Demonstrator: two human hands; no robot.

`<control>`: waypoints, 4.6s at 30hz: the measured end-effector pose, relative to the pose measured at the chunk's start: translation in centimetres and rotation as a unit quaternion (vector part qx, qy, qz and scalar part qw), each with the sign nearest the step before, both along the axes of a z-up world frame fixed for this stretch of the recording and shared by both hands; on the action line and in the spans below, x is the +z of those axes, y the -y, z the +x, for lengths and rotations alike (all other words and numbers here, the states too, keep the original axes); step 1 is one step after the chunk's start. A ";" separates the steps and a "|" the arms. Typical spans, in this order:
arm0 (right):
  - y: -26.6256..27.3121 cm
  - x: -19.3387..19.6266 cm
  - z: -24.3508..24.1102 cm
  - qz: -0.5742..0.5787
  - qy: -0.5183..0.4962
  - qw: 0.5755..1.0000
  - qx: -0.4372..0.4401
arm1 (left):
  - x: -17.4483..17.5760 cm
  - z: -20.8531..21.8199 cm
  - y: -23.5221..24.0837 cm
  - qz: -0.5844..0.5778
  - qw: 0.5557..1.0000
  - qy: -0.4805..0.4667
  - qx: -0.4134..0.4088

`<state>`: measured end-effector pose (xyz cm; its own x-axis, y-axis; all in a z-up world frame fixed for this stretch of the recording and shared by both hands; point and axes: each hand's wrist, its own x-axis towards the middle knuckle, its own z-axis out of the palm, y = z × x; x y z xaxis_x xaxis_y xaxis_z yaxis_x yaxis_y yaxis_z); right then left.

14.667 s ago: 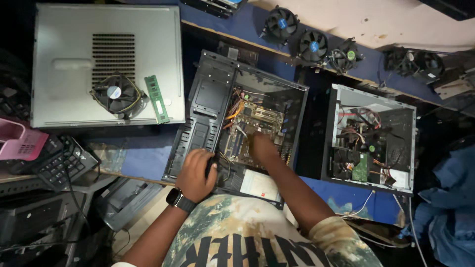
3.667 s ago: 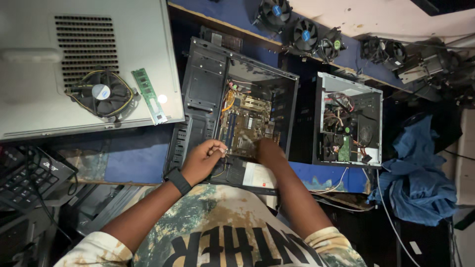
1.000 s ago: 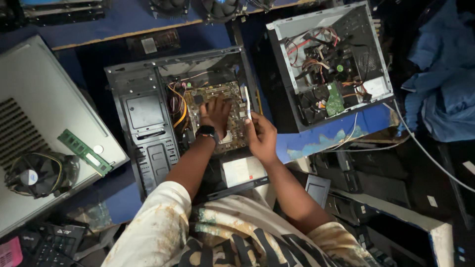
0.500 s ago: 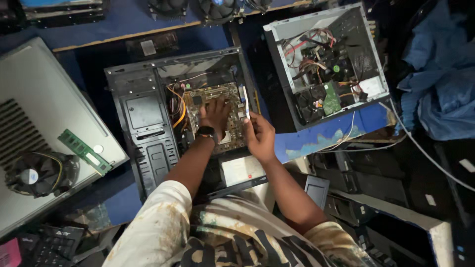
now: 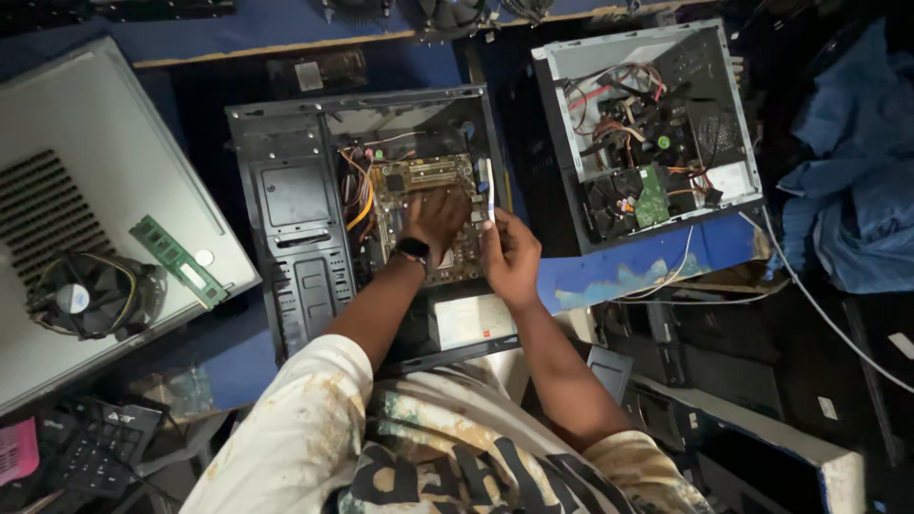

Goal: The person removes a CPU cooler fan from a desktop computer case and sets it aside. They then use a screwdriver to loosen screws on the motherboard, remove the CPU, and clean it with a toothbrush. The person also cleans the motherboard socket area with the toothbrush before placing the CPU back into the socket.

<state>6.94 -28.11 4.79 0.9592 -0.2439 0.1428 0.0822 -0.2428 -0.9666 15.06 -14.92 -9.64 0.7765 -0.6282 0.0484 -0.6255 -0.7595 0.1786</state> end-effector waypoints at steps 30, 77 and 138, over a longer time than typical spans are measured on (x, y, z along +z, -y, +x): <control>-0.6 2.0 0.3 -0.069 0.002 0.998 -0.007 | 6.6 2.8 -1.5 0.054 0.988 -0.084 -0.117; 0.6 0.0 0.1 0.039 -0.012 0.998 0.042 | 3.2 -4.2 -4.2 0.047 0.986 -0.134 0.090; 1.4 0.2 0.4 0.097 -0.014 0.990 0.098 | 2.7 -2.9 -2.8 0.045 0.994 -0.022 -0.096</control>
<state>7.35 -29.54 4.95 0.9939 -0.0727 0.0833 0.0810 -0.0346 -0.9961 12.15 -12.14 -6.90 0.6424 -0.7650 -0.0457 -0.7532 -0.6413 0.1463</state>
